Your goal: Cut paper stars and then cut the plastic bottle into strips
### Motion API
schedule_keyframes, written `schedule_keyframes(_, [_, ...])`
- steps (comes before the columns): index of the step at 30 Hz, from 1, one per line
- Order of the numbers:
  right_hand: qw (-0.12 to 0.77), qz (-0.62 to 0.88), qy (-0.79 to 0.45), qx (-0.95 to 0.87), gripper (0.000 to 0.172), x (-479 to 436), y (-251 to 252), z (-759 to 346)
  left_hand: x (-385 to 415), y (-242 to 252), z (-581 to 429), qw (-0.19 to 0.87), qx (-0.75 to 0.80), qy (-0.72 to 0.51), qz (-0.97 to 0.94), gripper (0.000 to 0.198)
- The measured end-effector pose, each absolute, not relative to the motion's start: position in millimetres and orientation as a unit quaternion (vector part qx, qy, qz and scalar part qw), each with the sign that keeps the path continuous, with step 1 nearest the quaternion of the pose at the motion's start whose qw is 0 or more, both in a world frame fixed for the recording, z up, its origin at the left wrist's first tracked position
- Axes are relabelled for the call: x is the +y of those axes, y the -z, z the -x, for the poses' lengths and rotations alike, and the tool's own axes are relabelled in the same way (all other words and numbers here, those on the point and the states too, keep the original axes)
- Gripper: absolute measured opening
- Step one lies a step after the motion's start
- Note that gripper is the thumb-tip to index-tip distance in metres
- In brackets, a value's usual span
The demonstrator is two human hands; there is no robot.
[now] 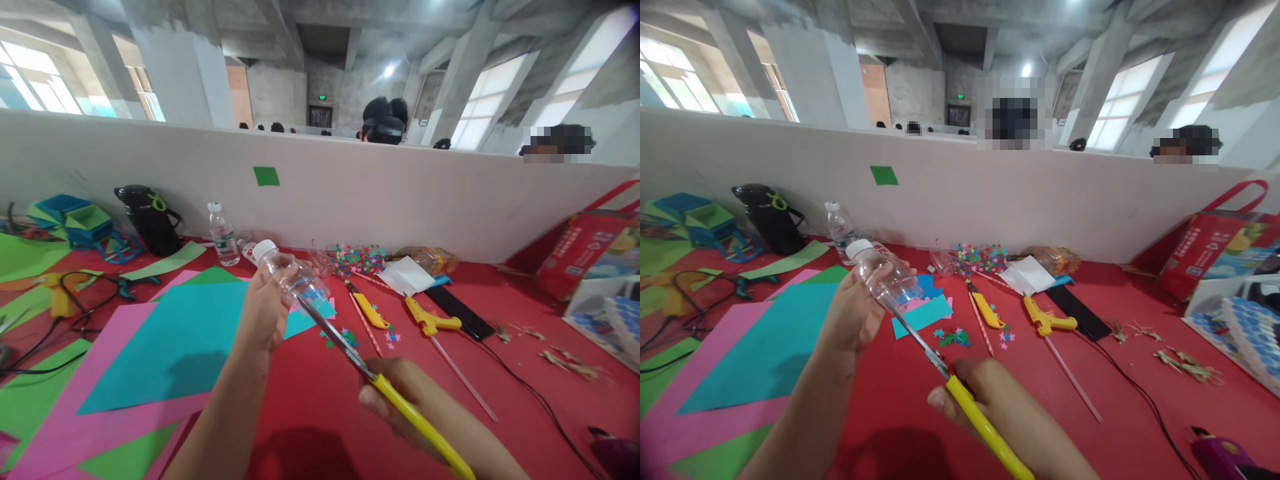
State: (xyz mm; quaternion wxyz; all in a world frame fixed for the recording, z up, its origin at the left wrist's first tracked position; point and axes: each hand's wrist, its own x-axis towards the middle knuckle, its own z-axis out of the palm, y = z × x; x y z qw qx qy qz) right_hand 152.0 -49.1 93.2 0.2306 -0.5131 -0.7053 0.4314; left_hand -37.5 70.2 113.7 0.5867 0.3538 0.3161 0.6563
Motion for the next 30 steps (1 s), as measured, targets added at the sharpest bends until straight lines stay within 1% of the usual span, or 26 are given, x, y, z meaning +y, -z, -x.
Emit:
schedule_keyframes(5, [0.256,0.527,-0.412,-0.698,0.054,-51,-94,-151,71,-113,39,0.583,0.307,-0.661,-0.359,0.021])
schedule_keyframes(10, [0.232,0.519,-0.422,-0.707,0.055,-50,-90,-150,70,-117,40,0.569,0.296,-0.670,-0.373,0.019])
schedule_keyframes(14, [0.227,0.519,-0.417,-0.711,0.052,-46,-81,-151,70,-119,40,0.564,0.291,-0.675,-0.375,0.018])
schedule_keyframes(21, [0.244,0.498,-0.457,-0.695,0.047,-44,-74,-150,71,-118,45,0.557,0.290,-0.673,-0.391,0.018])
schedule_keyframes(25, [0.244,0.490,-0.446,-0.709,0.054,-46,-74,-149,68,-116,42,0.543,0.289,-0.663,-0.427,0.014])
schedule_keyframes(30, [0.258,0.500,-0.483,-0.671,0.061,-46,-76,-145,66,-114,39,0.548,0.283,-0.660,-0.429,0.018])
